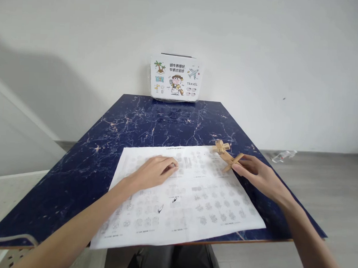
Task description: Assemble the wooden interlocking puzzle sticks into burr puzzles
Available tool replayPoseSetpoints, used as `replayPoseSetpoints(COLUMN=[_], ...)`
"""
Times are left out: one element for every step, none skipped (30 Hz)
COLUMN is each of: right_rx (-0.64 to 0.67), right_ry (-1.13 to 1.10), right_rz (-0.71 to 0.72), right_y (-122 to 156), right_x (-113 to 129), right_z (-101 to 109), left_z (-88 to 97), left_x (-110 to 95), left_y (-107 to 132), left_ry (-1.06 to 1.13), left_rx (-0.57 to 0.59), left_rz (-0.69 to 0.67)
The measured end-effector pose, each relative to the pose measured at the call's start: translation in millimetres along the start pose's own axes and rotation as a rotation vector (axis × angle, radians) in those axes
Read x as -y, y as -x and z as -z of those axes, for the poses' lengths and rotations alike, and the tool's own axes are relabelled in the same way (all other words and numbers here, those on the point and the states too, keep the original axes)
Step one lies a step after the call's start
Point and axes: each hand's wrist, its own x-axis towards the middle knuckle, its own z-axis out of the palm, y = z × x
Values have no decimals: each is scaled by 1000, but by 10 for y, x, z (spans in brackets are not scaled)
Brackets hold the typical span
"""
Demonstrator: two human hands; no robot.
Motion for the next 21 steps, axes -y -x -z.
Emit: replayPoseSetpoints(right_rx=[3, 5, 5, -3, -21, -50, -97, -156, -247, -348, -456, -549, -588, -546, -456, -347, -258, -176, -115, -74, -45], right_ry=[-22, -36, -44, -49, -49, -46, -39, -25, -13, 1, 17, 16, -2, -16, 5, 28, 35, 43, 45, 43, 42], right_rz=[-28, -47, -60, -66, -66, -64, -64, -62, -70, -85, -91, -66, -9, 62, 124, 173, 196, 199, 190, 172, 152], right_y=[-18, -31, -39, -38, -23, 10, 64, 141, 241, 360, 491, 627, 759, 877, 974, 1048, 1096, 1121, 1128, 1122, 1109], right_x=[-6, -7, -6, -4, 0, 9, 27, 55, 96, 146, 200, 254, 300, 333, 352, 354, 341, 315, 281, 241, 201], right_z=[-5, -9, -10, -12, -16, -25, -43, -73, -115, -171, -237, -309, -384, -456, -522, -578, -621, -653, -673, -682, -684], left_z=[2, 2, -2, -9, -18, -29, -38, -42, -38, -24, -1, 30, 64, 93, 111, 113, 97, 64, 20, -27, -68], left_x=[-6, -9, -9, -5, 4, 16, 27, 32, 27, 5, -41, -114, -216, -345, -496, -661, -829, -992, -1142, -1275, -1387], left_y=[2, 4, 5, 5, 3, -2, -11, -22, -31, -33, -23, 8, 67, 161, 296, 473, 692, 948, 1233, 1535, 1842], left_ry=[1, 1, -1, -5, -11, -19, -28, -39, -51, -66, -87, -110, -138, -168, -156, -83, 49, 210, 354, 458, 522], left_rx=[-1, -2, -3, -5, -5, -5, -3, 1, 7, 17, 27, 40, 56, 43, 17, -15, -31, -1, 91, 160, 192], left_rz=[-2, -4, -6, -8, -11, -14, -18, -20, -18, -16, -12, -6, -14, -20, -19, 4, 39, 73, 67, 51, 72])
